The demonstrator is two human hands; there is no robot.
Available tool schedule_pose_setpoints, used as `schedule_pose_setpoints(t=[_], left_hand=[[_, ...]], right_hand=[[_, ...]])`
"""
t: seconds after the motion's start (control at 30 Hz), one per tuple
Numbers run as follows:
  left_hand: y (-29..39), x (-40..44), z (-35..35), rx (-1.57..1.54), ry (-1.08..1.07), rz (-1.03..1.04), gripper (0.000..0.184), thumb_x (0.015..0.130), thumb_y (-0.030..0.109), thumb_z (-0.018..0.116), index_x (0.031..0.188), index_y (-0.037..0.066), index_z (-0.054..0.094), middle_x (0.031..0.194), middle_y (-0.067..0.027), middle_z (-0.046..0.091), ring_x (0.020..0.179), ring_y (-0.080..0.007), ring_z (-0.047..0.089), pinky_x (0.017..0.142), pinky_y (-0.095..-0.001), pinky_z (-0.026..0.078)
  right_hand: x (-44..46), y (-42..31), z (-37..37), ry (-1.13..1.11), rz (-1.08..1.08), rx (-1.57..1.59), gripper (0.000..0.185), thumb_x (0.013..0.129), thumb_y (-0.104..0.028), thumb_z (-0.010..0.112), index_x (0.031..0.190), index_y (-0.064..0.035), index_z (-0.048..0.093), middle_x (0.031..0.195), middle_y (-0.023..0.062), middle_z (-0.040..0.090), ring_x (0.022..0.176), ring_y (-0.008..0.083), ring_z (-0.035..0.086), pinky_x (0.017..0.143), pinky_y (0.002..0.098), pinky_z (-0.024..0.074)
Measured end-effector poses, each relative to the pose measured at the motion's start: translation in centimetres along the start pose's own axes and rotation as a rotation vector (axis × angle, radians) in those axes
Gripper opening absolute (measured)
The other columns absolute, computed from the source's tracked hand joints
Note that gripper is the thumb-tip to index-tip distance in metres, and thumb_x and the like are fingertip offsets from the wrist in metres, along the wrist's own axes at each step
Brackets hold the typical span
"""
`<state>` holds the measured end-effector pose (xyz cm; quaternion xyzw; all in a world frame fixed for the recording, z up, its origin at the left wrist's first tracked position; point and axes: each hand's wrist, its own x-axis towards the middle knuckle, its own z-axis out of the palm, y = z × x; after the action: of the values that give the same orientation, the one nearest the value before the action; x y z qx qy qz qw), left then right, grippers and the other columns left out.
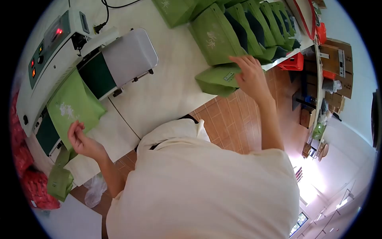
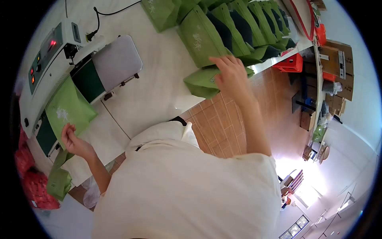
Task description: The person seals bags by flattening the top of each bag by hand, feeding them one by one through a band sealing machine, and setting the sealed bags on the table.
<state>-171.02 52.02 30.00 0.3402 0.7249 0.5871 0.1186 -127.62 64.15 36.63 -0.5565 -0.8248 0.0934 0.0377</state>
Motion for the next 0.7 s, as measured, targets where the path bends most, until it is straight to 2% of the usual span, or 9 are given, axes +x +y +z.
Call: schedule_pose_setpoints(t=[0.1, 0.17, 0.3, 0.37, 0.4, 0.5, 0.53, 0.63, 0.7], left_hand=[[0.4, -1.4, 1.3, -0.050, -0.109, 0.009, 0.014, 0.093, 0.004, 0.046, 0.097, -0.001, 0.058, 0.094, -0.0062, 0.060, 0.081, -0.0124, 0.055, 0.076, -0.0254, 0.044], [1.0, -2.3, 2.4, -0.071, -0.154, 0.004, 0.014, 0.093, 0.005, 0.046, 0.096, 0.000, 0.059, 0.093, -0.0054, 0.061, 0.081, -0.0121, 0.055, 0.076, -0.0250, 0.044], [3.6, -4.7, 5.5, -0.283, -0.441, -0.094, 0.013, 0.091, 0.006, 0.050, 0.096, 0.001, 0.060, 0.092, -0.0044, 0.061, 0.082, -0.0107, 0.054, 0.077, -0.0228, 0.043], [4.9, -5.6, 6.3, -0.164, -0.629, -0.023, 0.014, 0.089, 0.007, 0.054, 0.099, 0.002, 0.061, 0.094, -0.0043, 0.060, 0.085, -0.0111, 0.054, 0.079, -0.0234, 0.043], [5.9, -6.0, 6.7, -0.117, -0.723, 0.053, 0.017, 0.086, 0.008, 0.057, 0.102, 0.002, 0.060, 0.095, -0.0051, 0.061, 0.087, -0.0130, 0.055, 0.081, -0.0254, 0.043], [9.6, -7.2, 8.3, 0.106, -0.887, 0.455, 0.039, 0.075, 0.017, 0.069, 0.111, 0.005, 0.059, 0.102, -0.0091, 0.061, 0.093, -0.0207, 0.057, 0.087, -0.0327, 0.043], [10.2, -7.8, 9.0, 0.124, -0.875, 0.451, 0.039, 0.075, 0.017, 0.069, 0.111, 0.005, 0.059, 0.102, -0.0091, 0.061, 0.093, -0.0207, 0.057, 0.087, -0.0327, 0.043], [9.3, -8.9, 10.0, 0.275, -0.966, 0.752, 0.043, 0.070, 0.024, 0.072, 0.108, 0.007, 0.060, 0.099, -0.0092, 0.062, 0.095, -0.0246, 0.057, 0.085, -0.0368, 0.044], [6.5, -9.8, 9.8, 0.682, -1.394, 0.655, 0.041, 0.066, 0.024, 0.073, 0.102, 0.008, 0.061, 0.091, -0.0072, 0.063, 0.089, -0.0242, 0.059, 0.076, -0.0376, 0.048]], right_hand=[[-5.0, 3.6, 0.7, 0.011, -0.018, -0.027, 0.046, 0.065, 0.004, 0.056, 0.110, -0.0068, 0.059, 0.093, 0.0096, 0.061, 0.099, 0.0267, 0.054, 0.090, 0.0399, 0.0404], [-6.1, 5.6, 2.5, 0.091, -0.138, -0.295, 0.037, 0.067, -0.002, 0.061, 0.103, -0.0080, 0.062, 0.087, 0.0054, 0.060, 0.093, 0.0244, 0.054, 0.089, 0.0407, 0.0395], [-4.8, 7.3, 5.6, -0.032, -0.181, -0.257, 0.022, 0.066, -0.004, 0.063, 0.087, -0.0082, 0.065, 0.083, 0.0045, 0.059, 0.089, 0.0227, 0.056, 0.087, 0.0363, 0.0401], [-3.7, 5.3, 5.7, -0.175, -0.243, -0.231, 0.009, 0.064, -0.004, 0.063, 0.072, -0.0088, 0.062, 0.079, 0.0044, 0.057, 0.085, 0.0219, 0.056, 0.082, 0.0340, 0.0416], [-3.4, 3.7, 5.6, -0.136, -0.321, -0.199, 0.008, 0.064, -0.004, 0.061, 0.069, -0.0094, 0.059, 0.077, 0.0050, 0.056, 0.082, 0.0221, 0.057, 0.076, 0.0335, 0.0426], [-2.8, -2.4, 5.0, -0.131, -0.441, -0.055, 0.004, 0.067, -0.008, 0.060, 0.071, -0.0074, 0.061, 0.073, 0.0062, 0.054, 0.073, 0.0229, 0.056, 0.066, 0.0340, 0.0420], [-2.8, -4.1, 5.7, -0.160, -0.455, -0.037, 0.006, 0.066, -0.007, 0.060, 0.071, -0.0088, 0.061, 0.075, 0.0053, 0.056, 0.074, 0.0216, 0.057, 0.067, 0.0335, 0.0435], [-2.5, -8.4, 8.4, -0.197, -0.535, 0.049, 0.008, 0.065, -0.006, 0.060, 0.071, -0.0102, 0.062, 0.076, 0.0049, 0.057, 0.074, 0.0193, 0.059, 0.065, 0.0326, 0.0456], [-2.7, -11.1, 10.7, -0.216, -0.557, 0.087, 0.005, 0.066, -0.008, 0.061, 0.071, -0.0095, 0.061, 0.075, 0.0047, 0.056, 0.072, 0.0199, 0.058, 0.062, 0.0330, 0.0461]])
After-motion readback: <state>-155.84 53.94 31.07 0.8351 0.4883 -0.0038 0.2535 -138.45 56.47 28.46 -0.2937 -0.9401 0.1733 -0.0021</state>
